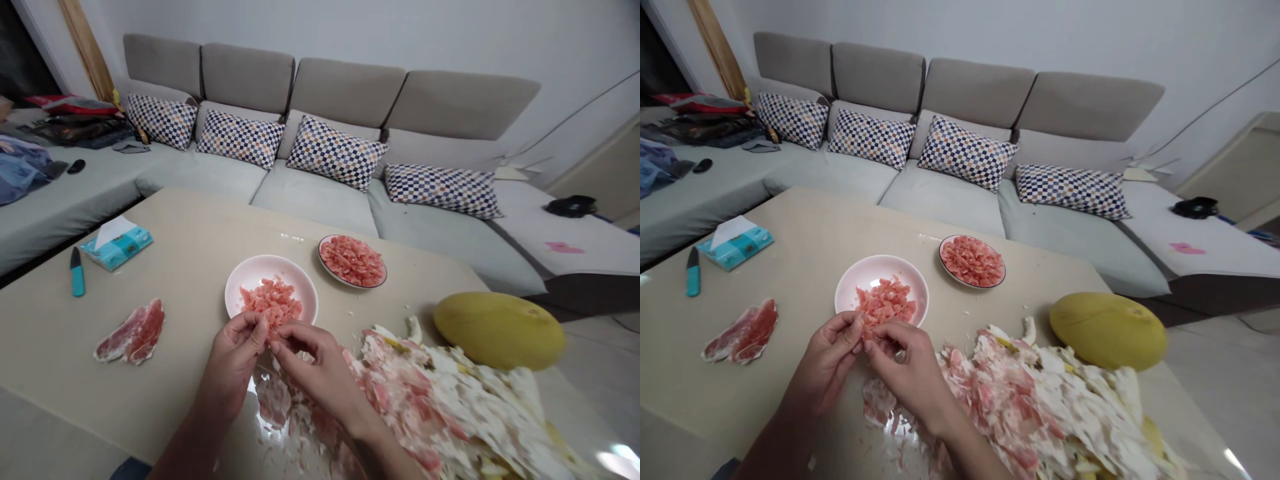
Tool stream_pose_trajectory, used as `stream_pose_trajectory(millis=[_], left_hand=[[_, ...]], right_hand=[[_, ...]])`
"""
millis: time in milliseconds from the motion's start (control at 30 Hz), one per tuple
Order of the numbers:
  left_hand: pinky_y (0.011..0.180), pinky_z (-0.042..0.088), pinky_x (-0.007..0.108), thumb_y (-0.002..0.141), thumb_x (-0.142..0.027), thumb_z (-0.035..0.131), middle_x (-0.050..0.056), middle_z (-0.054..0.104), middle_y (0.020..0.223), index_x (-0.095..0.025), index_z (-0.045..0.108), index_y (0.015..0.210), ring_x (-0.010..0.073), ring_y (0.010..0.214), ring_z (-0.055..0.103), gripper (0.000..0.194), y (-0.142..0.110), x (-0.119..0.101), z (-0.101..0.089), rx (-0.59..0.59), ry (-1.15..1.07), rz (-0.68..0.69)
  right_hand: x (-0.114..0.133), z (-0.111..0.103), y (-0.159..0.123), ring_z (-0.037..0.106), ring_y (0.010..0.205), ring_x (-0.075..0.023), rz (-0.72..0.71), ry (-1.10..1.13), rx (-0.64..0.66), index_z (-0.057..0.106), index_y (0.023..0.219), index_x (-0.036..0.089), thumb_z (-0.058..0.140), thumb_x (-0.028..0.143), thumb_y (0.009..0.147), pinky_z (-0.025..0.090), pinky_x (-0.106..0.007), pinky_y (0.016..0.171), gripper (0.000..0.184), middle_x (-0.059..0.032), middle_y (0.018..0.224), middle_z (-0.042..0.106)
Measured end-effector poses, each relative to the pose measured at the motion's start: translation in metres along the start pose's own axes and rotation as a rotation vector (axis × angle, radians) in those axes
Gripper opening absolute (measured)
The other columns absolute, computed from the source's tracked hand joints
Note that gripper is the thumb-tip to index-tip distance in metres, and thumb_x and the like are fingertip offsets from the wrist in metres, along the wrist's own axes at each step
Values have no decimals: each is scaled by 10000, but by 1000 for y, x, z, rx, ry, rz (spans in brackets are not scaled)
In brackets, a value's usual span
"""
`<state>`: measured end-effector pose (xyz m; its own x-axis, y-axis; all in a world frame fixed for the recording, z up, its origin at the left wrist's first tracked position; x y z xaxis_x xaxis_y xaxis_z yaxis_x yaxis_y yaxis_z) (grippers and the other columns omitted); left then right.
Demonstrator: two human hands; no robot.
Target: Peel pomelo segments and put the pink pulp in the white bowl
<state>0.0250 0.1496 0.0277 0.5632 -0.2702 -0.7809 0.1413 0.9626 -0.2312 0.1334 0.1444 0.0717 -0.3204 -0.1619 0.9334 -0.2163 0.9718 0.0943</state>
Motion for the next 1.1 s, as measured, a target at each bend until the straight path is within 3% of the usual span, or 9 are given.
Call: stream_pose_trajectory(millis=[167, 367, 600, 733, 800, 900, 1100], left_hand=[[639, 396, 192, 780, -362, 749, -40, 513, 689, -179, 644, 763, 99, 659, 457, 212, 0, -6, -2, 29, 117, 60], [614, 405, 182, 790, -384, 741, -28, 556, 702, -167, 645, 786, 95, 655, 484, 238, 1, -5, -3, 63, 214, 70], [518, 422, 166, 733, -378, 791, -54, 531, 604, -169, 611, 724, 63, 521, 442, 276, 1, -19, -7, -32, 171, 67], [675, 524, 170, 757, -280, 778, 3, 663, 777, -158, 664, 813, 89, 683, 608, 176, 6, -22, -17, -77, -9, 57], [830, 552, 232, 832, -225, 695, 61, 713, 929, -148, 676, 937, 146, 874, 683, 132, 9, -16, -18, -60, -129, -5], [984, 524, 347, 920, -169, 531, 165, 704, 1125, -92, 641, 1077, 238, 1089, 673, 206, 11, -8, -16, -34, -279, -88], [1114, 419, 407, 979, -211, 406, 241, 601, 1332, -29, 461, 1337, 283, 1253, 578, 405, 8, -1, -3, 11, -421, -190]], right_hand=[[1, 0, 0, 544, 681, -136, 11, -29, 27, 670, 777, 185, 563, 129, 830, 420, -228, 639, 131, 6, 748, 642], [8, 4, -2, 498, 640, -119, 16, -83, 168, 623, 726, 181, 520, 63, 778, 382, -209, 601, 165, 35, 667, 566], [8, 3, -6, 533, 625, -124, 29, -131, 202, 659, 764, 184, 554, 99, 799, 405, -209, 580, 139, 26, 671, 612], [3, -6, -1, 609, 683, -146, -26, -198, 89, 703, 892, 204, 551, 139, 854, 477, -241, 641, 169, -7, 792, 695], [-1, -19, 3, 642, 756, -179, -91, -291, -56, 697, 1050, 210, 534, 171, 887, 514, -299, 711, 234, -55, 926, 724], [-3, -34, 4, 657, 896, -231, -187, -417, -227, 615, 1240, 200, 500, 172, 911, 524, -397, 829, 349, -123, 1124, 699], [17, -35, -3, 663, 898, -217, -255, -377, -238, 672, 1068, 218, 516, 178, 937, 531, -369, 844, 208, -97, 1014, 709]])
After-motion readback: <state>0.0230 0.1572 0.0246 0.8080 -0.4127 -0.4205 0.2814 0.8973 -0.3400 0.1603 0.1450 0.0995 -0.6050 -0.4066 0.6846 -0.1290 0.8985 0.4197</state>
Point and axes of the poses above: each hand's wrist, its own y-axis towards the middle knuckle, its own z-axis out of the palm, x = y × z, the point moved 9 cm from there along y, towards the middle knuckle
